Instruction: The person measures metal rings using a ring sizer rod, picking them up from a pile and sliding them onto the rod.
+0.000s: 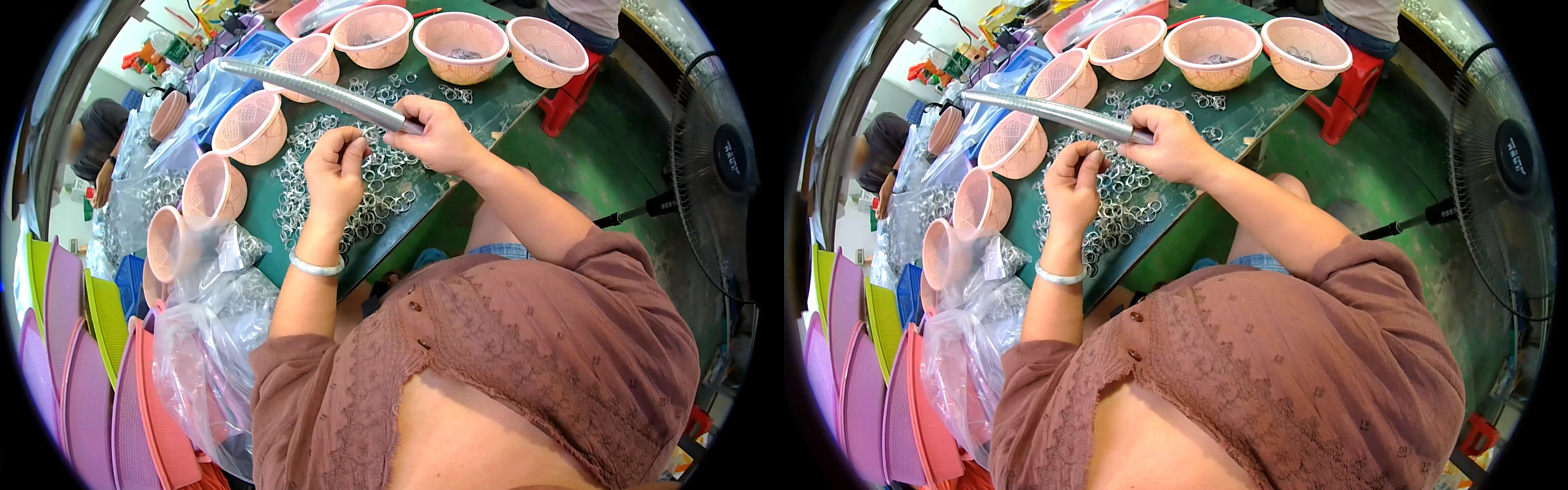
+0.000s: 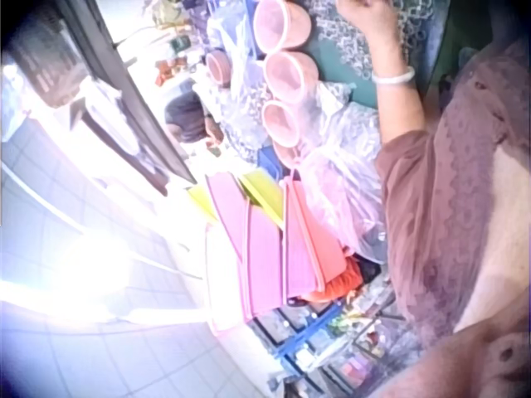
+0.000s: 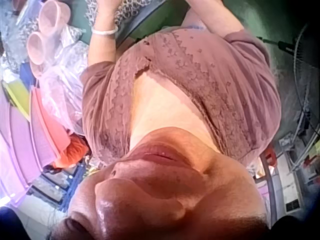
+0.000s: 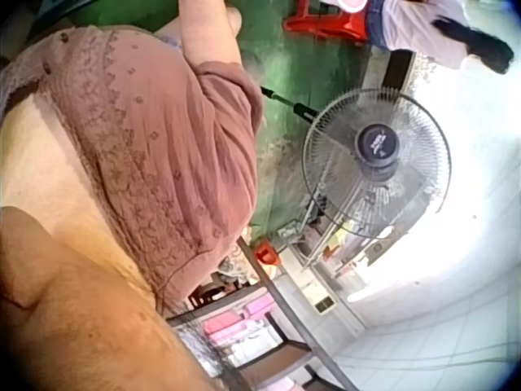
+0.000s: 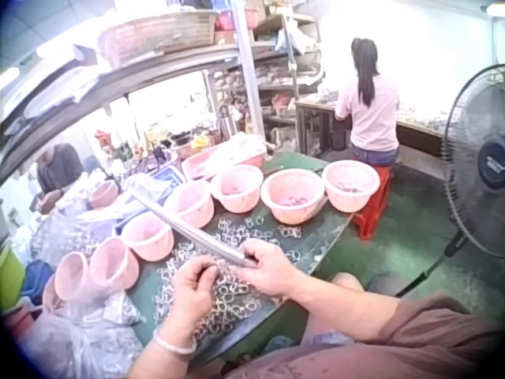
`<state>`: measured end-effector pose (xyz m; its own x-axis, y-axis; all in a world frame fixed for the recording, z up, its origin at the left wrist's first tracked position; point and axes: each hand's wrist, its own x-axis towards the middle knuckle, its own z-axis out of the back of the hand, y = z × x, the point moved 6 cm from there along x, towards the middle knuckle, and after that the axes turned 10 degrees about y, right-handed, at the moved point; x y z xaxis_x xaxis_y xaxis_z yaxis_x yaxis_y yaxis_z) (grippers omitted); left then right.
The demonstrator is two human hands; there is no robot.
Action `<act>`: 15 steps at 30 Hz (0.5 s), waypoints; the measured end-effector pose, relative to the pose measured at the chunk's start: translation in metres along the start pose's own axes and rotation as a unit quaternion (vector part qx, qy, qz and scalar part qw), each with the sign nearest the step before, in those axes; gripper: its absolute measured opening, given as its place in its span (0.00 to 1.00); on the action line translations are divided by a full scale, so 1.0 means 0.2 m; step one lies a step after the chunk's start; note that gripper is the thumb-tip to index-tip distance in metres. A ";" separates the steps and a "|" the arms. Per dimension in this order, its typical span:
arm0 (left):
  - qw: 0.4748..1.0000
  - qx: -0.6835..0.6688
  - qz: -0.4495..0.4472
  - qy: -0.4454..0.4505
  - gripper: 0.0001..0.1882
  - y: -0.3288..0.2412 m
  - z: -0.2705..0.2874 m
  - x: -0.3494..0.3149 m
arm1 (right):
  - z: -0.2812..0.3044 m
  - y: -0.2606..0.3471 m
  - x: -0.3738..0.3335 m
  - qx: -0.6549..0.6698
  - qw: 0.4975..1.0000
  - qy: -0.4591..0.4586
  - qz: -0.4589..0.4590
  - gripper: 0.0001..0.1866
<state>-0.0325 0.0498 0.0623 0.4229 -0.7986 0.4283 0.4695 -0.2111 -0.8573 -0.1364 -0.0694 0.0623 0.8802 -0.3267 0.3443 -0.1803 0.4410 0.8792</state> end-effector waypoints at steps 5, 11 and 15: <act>0.986 -0.121 0.102 0.052 0.03 0.04 -0.04 -0.01 | 0.01 -0.03 0.06 0.150 0.987 0.049 -0.023 0.09; 0.977 -0.158 0.122 0.072 0.04 0.04 -0.05 -0.02 | -0.03 -0.04 0.06 0.213 0.967 0.133 -0.042 0.09; 0.986 -0.129 0.090 0.060 0.04 0.02 -0.06 -0.03 | -0.05 -0.06 0.05 0.263 0.952 0.132 -0.083 0.08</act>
<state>-0.0419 0.0474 0.0538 0.3804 -0.8935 0.2386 0.1761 -0.1833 -0.9671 -0.1207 -0.0701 0.0518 0.9831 -0.1024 0.1515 -0.1619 -0.1016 0.9816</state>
